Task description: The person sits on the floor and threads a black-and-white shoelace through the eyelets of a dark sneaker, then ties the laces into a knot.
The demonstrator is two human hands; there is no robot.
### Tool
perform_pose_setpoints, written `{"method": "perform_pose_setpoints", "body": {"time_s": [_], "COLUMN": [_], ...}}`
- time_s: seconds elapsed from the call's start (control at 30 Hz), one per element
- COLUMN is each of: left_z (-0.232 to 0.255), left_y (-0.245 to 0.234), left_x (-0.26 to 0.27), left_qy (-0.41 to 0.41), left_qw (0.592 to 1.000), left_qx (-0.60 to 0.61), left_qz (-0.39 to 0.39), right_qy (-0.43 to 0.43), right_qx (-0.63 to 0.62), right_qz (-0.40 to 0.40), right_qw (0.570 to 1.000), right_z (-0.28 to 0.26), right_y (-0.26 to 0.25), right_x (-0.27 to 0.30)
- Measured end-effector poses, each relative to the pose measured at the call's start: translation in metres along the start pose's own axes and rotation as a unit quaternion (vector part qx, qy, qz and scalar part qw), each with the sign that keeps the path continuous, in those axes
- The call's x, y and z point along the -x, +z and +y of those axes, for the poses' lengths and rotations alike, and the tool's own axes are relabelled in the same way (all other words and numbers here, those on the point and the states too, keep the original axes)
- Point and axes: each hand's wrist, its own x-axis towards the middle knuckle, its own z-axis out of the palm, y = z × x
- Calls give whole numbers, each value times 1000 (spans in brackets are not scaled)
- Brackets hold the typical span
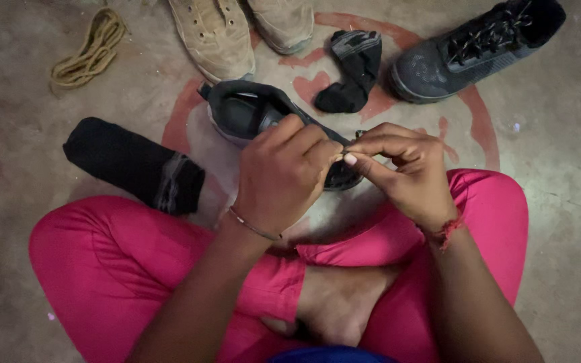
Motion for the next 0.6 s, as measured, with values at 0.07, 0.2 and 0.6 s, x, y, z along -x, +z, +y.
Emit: {"method": "perform_pose_setpoints", "body": {"time_s": [0.07,0.2,0.6], "left_z": [1,4,12], "left_y": [0,1,4], "left_x": [0,0,-1], "left_qy": [15,12,-19], "left_qw": [1000,1000,999], "left_qx": [3,0,-36], "left_qz": [4,6,-6], "right_qy": [14,21,-11], "right_qx": [0,12,29], "right_qz": [-4,-10,22], "right_qw": [1000,1000,999], "right_z": [0,-1,-2], "right_y": [-2,-5,0], "right_x": [0,0,3]}}
